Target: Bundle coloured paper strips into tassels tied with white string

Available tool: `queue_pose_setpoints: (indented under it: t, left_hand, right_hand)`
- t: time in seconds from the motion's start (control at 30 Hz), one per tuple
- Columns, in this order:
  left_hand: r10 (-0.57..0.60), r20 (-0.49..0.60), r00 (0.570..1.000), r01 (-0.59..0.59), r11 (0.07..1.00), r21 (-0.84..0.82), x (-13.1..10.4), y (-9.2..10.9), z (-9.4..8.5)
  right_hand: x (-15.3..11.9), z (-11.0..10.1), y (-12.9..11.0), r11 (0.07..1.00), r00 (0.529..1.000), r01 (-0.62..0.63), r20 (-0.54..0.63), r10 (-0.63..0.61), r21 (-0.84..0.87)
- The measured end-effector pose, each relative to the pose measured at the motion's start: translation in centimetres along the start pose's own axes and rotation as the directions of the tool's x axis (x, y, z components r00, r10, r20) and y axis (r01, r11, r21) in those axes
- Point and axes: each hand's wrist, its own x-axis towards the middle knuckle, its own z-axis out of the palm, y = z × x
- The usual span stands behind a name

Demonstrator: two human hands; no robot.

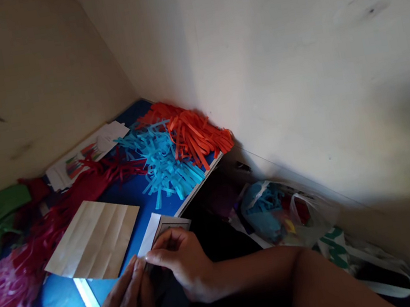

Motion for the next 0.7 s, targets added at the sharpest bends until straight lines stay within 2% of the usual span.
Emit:
queue_pose_setpoints:
  t: [0.13,0.17,0.33,0.43,0.6,0.7]
  left_hand:
    - [-0.163,-0.016,0.986,0.163,0.987,-0.001,-0.1,0.3,0.0]
    - [-0.171,-0.013,0.985,0.171,0.985,0.001,-0.2,0.2,0.0]
    - [0.017,0.085,0.996,-0.020,0.999,0.035,-1.0,-0.7,-0.3]
    - [0.041,0.137,0.990,-0.046,0.998,0.030,-0.9,-1.2,-0.9]
    - [0.186,0.228,0.956,-0.183,0.982,-0.035,0.1,-1.9,-1.8]
    - [0.144,0.271,0.952,-0.143,0.989,-0.022,0.4,-1.8,-1.9]
  right_hand:
    - [-0.1,0.1,-0.1,1.000,1.000,-0.011,-0.014,0.011,-0.005]
    - [0.0,0.1,0.0,1.000,1.000,-0.012,-0.012,0.012,-0.004]
    - [0.0,-0.2,0.3,1.000,1.000,0.018,0.021,-0.017,-0.015]
    - [0.0,-0.5,0.4,1.000,0.999,0.025,0.046,-0.024,-0.013]
    - [-0.2,-0.7,0.4,1.000,0.997,0.020,0.079,-0.020,-0.003]
    - [-0.2,-0.7,0.5,1.000,0.995,0.021,0.096,-0.023,0.020]
